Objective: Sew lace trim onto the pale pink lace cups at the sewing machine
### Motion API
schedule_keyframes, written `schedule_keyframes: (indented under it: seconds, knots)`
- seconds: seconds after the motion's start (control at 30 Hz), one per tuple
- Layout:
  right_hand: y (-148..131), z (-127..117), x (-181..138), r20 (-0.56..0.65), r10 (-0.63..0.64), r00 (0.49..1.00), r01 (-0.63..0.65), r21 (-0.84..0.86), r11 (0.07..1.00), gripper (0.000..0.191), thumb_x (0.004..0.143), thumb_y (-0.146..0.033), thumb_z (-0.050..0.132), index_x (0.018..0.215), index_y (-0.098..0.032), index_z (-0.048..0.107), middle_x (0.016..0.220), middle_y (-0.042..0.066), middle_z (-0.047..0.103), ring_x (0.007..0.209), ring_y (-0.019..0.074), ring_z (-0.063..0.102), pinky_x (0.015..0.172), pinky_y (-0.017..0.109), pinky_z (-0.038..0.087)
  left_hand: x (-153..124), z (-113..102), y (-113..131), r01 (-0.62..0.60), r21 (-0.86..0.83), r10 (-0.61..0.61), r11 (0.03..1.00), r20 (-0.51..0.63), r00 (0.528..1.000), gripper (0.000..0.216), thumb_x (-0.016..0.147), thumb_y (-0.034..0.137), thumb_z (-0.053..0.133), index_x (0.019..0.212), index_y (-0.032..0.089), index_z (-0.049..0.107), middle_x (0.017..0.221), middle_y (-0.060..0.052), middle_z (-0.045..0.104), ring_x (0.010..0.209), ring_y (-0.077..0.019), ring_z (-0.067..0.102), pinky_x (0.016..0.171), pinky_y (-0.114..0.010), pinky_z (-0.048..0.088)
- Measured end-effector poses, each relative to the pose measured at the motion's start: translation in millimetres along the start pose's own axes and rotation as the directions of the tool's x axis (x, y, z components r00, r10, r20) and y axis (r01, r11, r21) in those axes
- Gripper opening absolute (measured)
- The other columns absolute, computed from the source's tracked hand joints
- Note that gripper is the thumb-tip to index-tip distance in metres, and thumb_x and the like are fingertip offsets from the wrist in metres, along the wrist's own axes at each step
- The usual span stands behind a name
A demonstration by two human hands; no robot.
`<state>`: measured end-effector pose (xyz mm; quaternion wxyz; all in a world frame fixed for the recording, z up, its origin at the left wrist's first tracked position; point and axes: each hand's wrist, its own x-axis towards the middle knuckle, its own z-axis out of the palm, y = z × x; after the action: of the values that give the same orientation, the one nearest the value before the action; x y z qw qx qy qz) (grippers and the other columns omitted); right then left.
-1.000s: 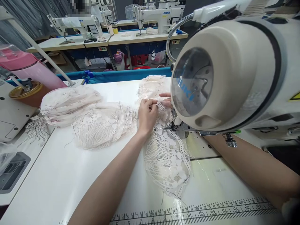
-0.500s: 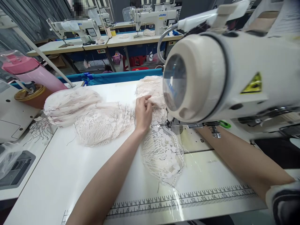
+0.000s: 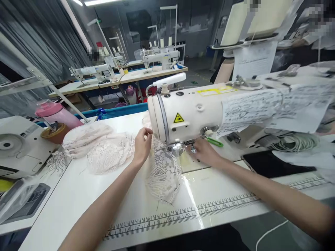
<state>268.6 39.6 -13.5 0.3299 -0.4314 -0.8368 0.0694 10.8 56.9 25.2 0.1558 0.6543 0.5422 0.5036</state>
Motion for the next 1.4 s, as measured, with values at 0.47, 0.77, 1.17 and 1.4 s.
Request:
schedule_keyframes:
  seconds: [0.47,0.77,1.17,1.4]
  knots:
    - [-43.5,3.5,2.5,0.255,-0.481,0.839,0.437,0.211,0.874,0.027,0.093,-0.019,0.043,0.103,-0.020,0.068,0.085,0.002,0.072,0.083,0.0146,0.062,0.083,0.033,0.050,-143.8,-46.4,36.3,-0.881,0.299,0.664,0.366,0.580,0.472,0.035,0.091,0.004,0.037,0.111,0.012,0.064,0.103,-0.012,0.074,0.090,-0.0207,0.070,0.067,-0.029,0.055]
    - [-38.0,10.8,-1.3,0.234,-0.431,0.872,0.388,0.208,0.898,0.039,0.088,-0.050,0.058,0.105,-0.016,0.065,0.080,0.003,0.067,0.080,0.0180,0.059,0.079,0.038,0.049,-94.9,-51.5,53.4,0.004,0.280,-0.144,0.960,0.483,0.864,0.026,0.103,0.036,0.033,0.092,0.026,0.055,0.074,0.004,0.069,0.063,-0.0129,0.068,0.059,-0.021,0.052]
    - [-39.6,7.9,-3.8,0.225,-0.386,0.895,0.313,0.302,0.901,0.028,0.099,-0.041,0.046,0.105,-0.019,0.063,0.093,0.004,0.069,0.092,0.0178,0.061,0.084,0.036,0.049,-84.1,-52.9,56.3,-0.291,0.331,-0.046,0.897,0.728,0.684,0.025,0.096,0.018,0.042,0.084,0.019,0.064,0.080,-0.003,0.062,0.071,-0.0165,0.059,0.059,-0.025,0.041]
    - [-43.3,14.2,-3.6,0.182,-0.403,0.897,0.381,0.145,0.913,0.022,0.099,-0.026,0.042,0.097,-0.019,0.063,0.085,0.001,0.071,0.082,0.0148,0.060,0.078,0.032,0.044,-83.4,-42.3,59.1,-0.257,0.287,0.006,0.923,0.657,0.754,0.042,0.102,0.036,0.036,0.067,0.019,0.054,0.068,0.000,0.052,0.060,-0.0123,0.052,0.056,-0.023,0.037]
